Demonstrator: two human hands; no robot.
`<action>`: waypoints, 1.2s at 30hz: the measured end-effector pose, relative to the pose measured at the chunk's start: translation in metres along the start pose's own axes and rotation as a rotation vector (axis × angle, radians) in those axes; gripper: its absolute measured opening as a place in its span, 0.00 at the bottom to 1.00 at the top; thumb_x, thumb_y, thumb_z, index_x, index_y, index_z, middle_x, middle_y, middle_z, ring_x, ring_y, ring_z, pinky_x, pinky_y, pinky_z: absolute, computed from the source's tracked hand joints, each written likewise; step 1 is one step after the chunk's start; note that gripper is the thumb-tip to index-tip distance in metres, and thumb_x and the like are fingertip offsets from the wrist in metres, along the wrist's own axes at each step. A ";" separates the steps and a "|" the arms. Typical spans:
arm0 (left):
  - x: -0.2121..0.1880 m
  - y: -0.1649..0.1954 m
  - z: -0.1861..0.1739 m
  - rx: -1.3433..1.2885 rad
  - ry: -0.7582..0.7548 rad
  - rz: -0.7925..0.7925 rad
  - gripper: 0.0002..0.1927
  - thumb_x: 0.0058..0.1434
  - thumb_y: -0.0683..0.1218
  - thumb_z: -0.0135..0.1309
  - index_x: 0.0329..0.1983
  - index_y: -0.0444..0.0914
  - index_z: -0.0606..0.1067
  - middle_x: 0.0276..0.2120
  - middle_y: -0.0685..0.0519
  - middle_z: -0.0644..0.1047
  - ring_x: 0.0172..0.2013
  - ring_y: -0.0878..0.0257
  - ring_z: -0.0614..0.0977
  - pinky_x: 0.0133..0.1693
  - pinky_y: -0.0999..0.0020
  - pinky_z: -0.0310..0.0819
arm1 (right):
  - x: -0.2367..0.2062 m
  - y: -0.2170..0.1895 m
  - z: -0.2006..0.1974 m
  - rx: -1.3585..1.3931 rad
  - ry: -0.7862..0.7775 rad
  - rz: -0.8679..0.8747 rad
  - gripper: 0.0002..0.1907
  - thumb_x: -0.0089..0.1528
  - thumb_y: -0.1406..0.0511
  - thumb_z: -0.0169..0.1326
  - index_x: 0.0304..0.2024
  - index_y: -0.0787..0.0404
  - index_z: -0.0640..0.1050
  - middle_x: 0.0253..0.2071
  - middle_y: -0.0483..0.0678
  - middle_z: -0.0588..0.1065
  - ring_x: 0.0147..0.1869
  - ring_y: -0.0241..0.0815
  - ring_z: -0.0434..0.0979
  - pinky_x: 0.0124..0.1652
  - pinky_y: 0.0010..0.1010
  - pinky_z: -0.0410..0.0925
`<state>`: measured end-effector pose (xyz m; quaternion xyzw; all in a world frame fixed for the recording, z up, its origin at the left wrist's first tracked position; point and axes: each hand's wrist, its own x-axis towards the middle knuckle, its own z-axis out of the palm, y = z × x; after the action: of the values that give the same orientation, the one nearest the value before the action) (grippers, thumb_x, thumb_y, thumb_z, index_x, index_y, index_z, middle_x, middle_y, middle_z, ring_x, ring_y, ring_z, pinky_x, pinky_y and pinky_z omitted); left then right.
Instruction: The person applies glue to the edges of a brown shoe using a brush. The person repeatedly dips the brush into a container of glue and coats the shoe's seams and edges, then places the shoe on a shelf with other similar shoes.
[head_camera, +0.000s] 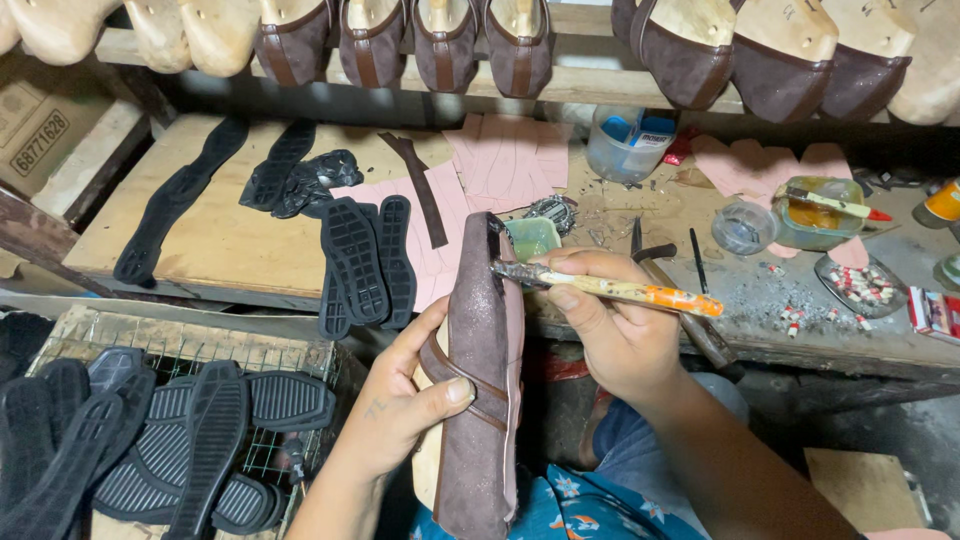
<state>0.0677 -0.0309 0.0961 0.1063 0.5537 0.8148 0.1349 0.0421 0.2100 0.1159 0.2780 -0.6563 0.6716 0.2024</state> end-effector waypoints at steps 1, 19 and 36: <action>0.000 0.000 0.000 -0.002 -0.004 0.008 0.51 0.50 0.50 0.68 0.73 0.27 0.59 0.63 0.42 0.73 0.62 0.57 0.74 0.63 0.62 0.66 | 0.000 -0.001 0.000 0.005 -0.010 0.001 0.11 0.71 0.73 0.52 0.56 0.68 0.72 0.57 0.56 0.77 0.59 0.39 0.77 0.61 0.31 0.71; 0.002 -0.008 -0.006 -0.069 0.009 0.006 0.50 0.52 0.50 0.67 0.74 0.28 0.59 0.62 0.41 0.74 0.60 0.56 0.75 0.62 0.61 0.66 | -0.007 0.004 0.004 0.040 -0.051 0.019 0.12 0.71 0.74 0.51 0.57 0.67 0.71 0.59 0.57 0.75 0.59 0.40 0.77 0.61 0.31 0.70; 0.002 -0.001 -0.004 0.012 0.001 0.028 0.50 0.51 0.50 0.67 0.74 0.27 0.60 0.63 0.42 0.74 0.62 0.57 0.74 0.64 0.62 0.64 | 0.006 0.006 0.002 -0.034 -0.038 -0.042 0.11 0.72 0.73 0.52 0.57 0.66 0.71 0.58 0.55 0.76 0.61 0.39 0.76 0.63 0.31 0.70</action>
<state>0.0645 -0.0333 0.0935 0.1144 0.5572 0.8132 0.1226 0.0341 0.2072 0.1149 0.3009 -0.6653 0.6506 0.2086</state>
